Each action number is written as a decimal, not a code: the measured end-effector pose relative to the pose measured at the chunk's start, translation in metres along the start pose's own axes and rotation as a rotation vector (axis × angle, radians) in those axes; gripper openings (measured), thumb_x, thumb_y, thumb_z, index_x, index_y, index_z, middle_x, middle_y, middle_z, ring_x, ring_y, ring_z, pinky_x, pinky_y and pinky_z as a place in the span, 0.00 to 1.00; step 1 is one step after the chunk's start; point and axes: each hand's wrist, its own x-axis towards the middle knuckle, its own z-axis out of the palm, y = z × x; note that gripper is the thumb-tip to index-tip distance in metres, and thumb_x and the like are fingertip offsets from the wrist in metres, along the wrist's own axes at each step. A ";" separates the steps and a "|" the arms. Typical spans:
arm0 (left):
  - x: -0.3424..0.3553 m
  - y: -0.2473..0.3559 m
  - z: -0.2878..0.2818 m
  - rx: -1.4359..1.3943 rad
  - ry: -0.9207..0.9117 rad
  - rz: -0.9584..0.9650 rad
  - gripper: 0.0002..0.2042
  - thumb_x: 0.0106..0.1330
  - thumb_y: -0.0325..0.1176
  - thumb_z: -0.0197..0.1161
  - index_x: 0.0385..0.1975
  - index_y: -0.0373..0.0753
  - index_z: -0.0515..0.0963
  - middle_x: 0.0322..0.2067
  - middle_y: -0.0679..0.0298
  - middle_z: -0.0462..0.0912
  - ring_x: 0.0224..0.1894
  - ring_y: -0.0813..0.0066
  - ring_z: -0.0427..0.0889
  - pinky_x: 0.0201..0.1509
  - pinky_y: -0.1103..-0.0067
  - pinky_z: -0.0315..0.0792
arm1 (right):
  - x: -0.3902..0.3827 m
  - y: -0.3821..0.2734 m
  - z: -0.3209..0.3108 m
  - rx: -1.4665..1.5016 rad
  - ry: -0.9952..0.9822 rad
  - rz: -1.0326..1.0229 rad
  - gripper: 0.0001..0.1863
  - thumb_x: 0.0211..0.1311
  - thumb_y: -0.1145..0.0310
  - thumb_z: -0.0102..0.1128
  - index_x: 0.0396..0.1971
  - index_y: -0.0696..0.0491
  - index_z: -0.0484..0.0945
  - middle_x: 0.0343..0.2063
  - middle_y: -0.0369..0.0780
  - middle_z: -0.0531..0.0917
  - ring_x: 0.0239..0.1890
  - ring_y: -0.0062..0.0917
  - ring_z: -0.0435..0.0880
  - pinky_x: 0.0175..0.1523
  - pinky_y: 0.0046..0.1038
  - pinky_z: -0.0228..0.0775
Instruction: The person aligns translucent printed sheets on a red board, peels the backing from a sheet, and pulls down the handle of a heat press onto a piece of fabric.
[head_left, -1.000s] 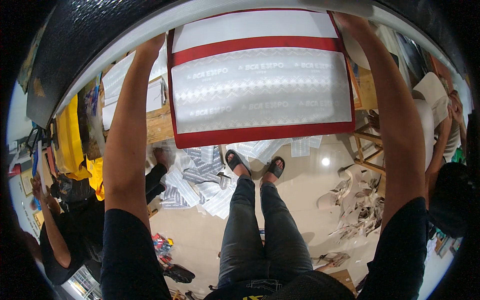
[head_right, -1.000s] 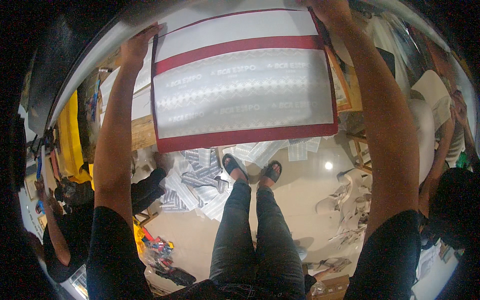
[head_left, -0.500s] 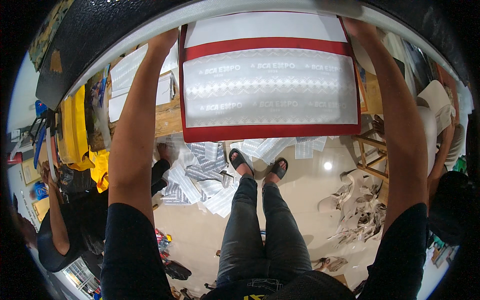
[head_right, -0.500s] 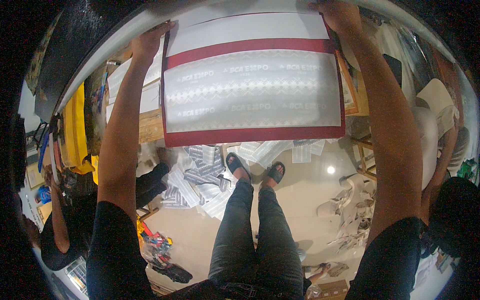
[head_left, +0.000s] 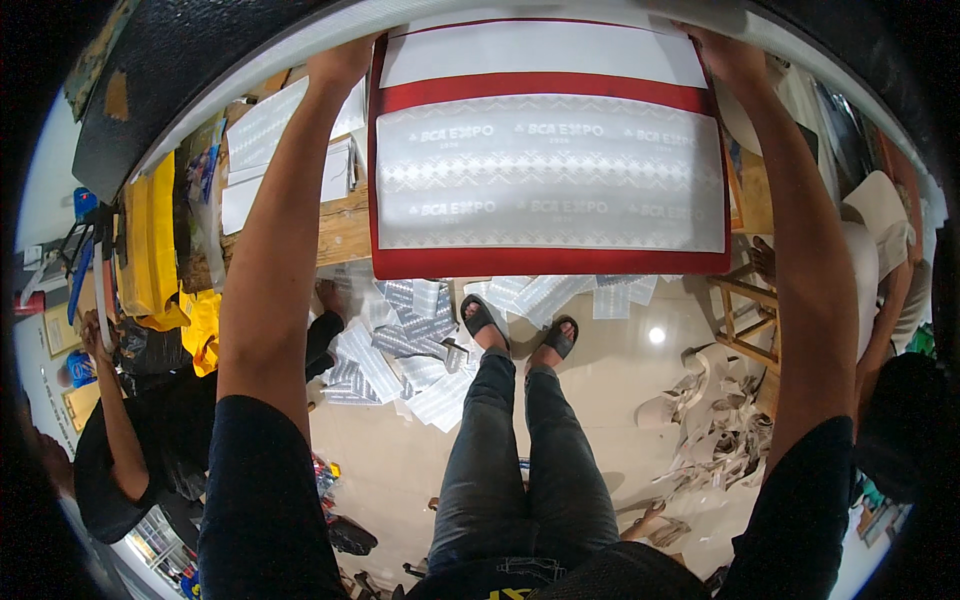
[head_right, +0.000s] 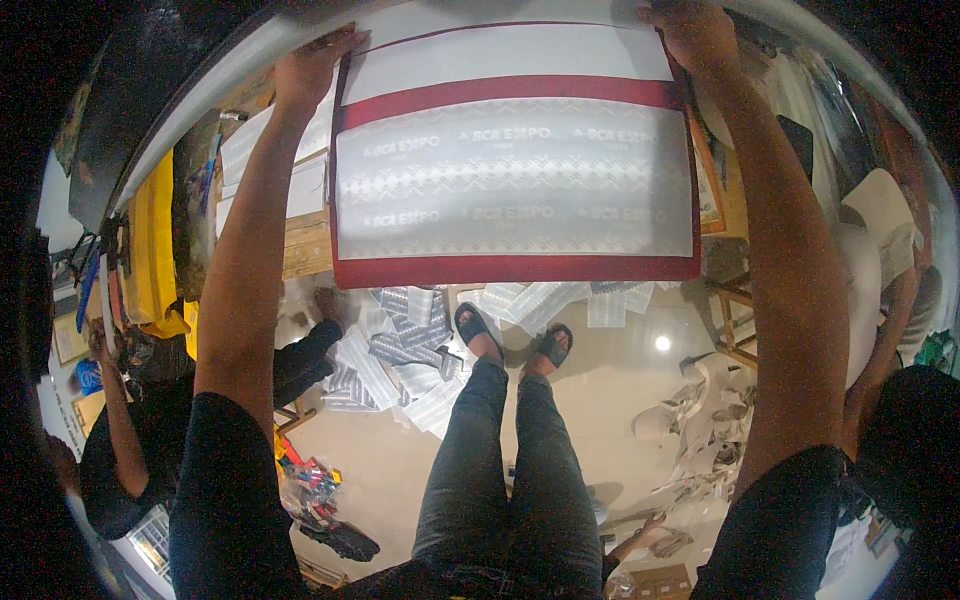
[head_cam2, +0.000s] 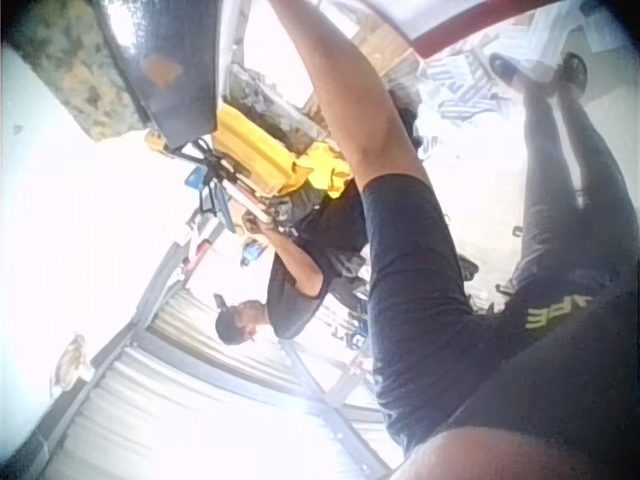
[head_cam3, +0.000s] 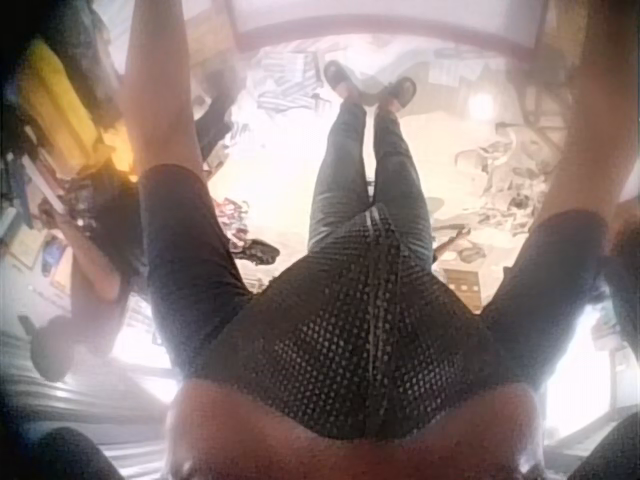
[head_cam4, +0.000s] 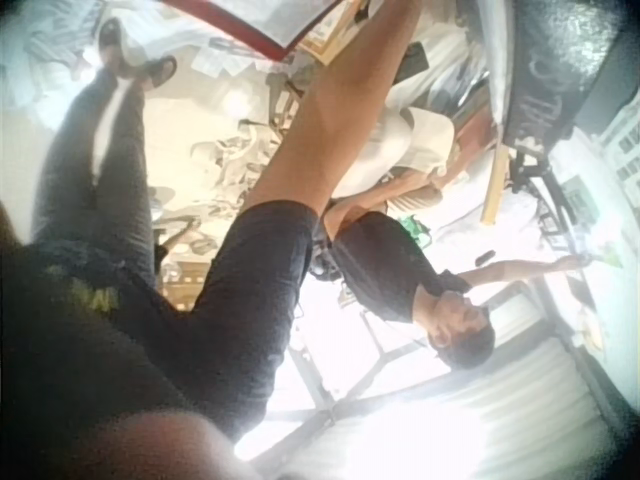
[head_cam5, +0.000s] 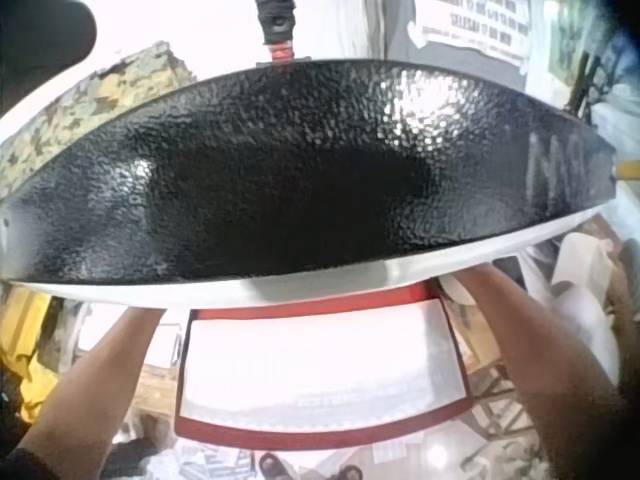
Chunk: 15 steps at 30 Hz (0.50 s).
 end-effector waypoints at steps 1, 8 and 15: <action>-0.002 0.001 0.001 0.016 0.015 0.000 0.22 0.59 0.47 0.79 0.46 0.40 0.85 0.44 0.61 0.89 0.49 0.67 0.85 0.55 0.70 0.77 | -0.001 0.001 -0.001 0.000 0.003 0.002 0.21 0.72 0.50 0.59 0.58 0.43 0.84 0.54 0.44 0.86 0.56 0.35 0.86 0.61 0.33 0.76; -0.005 0.017 0.018 0.270 0.140 -0.048 0.26 0.58 0.53 0.78 0.49 0.42 0.85 0.48 0.58 0.88 0.53 0.62 0.84 0.58 0.69 0.75 | -0.002 0.005 -0.005 0.007 0.022 0.016 0.21 0.72 0.49 0.59 0.58 0.43 0.84 0.54 0.44 0.86 0.56 0.36 0.85 0.61 0.34 0.76; -0.004 0.000 0.024 0.252 0.213 0.004 0.26 0.58 0.55 0.77 0.49 0.42 0.85 0.47 0.58 0.88 0.52 0.61 0.85 0.57 0.69 0.76 | -0.001 0.005 -0.004 0.009 0.030 0.011 0.21 0.72 0.49 0.59 0.58 0.43 0.83 0.54 0.44 0.86 0.56 0.36 0.85 0.61 0.34 0.76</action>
